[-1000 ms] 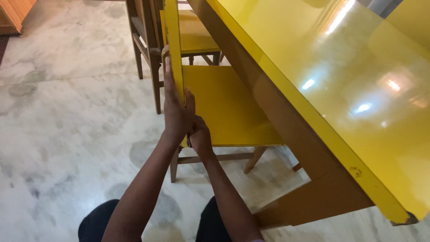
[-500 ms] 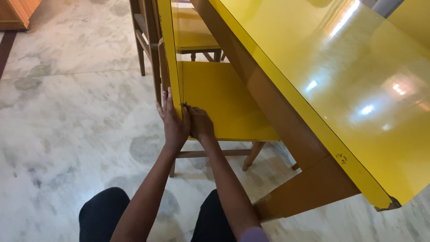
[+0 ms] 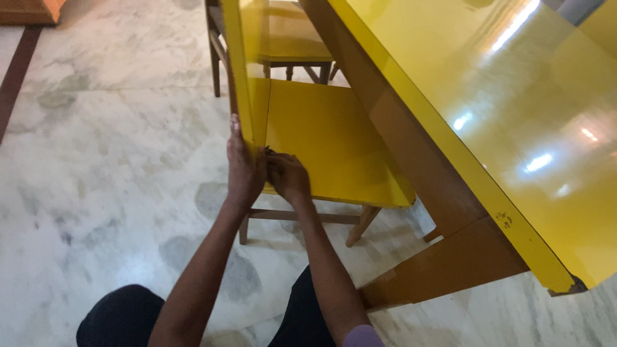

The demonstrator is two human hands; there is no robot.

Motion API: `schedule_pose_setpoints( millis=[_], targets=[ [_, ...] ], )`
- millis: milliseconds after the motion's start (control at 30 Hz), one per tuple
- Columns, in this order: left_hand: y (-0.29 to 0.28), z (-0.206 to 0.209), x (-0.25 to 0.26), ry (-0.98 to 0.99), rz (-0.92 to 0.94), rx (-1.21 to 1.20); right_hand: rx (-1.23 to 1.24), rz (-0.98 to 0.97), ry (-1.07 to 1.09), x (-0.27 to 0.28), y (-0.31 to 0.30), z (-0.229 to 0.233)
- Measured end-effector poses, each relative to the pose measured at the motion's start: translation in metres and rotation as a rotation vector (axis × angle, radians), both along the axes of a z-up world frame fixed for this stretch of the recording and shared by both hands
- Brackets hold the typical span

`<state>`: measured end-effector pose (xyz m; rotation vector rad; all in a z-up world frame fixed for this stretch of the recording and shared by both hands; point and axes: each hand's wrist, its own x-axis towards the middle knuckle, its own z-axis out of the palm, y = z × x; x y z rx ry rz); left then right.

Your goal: Cleaning a yellow wooden chair with a cloth.

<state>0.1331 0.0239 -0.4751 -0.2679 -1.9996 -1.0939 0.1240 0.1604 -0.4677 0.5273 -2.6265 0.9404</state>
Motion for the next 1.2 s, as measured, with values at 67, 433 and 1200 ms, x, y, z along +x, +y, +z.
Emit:
schedule_pose_setpoints(
  millis=[67, 433, 1200],
  targets=[
    [-0.015, 0.006, 0.019, -0.029, -0.015, 0.085, -0.023, 0.078, 0.052, 0.003, -0.018, -0.017],
    [-0.119, -0.045, 0.097, -0.267, 0.298, 0.146, -0.091, 0.348, 0.185, 0.079, -0.105, -0.010],
    [-0.030, 0.018, 0.131, -0.141, -0.048, -0.286, -0.293, -0.237, 0.111, 0.037, 0.064, -0.070]
  ],
)
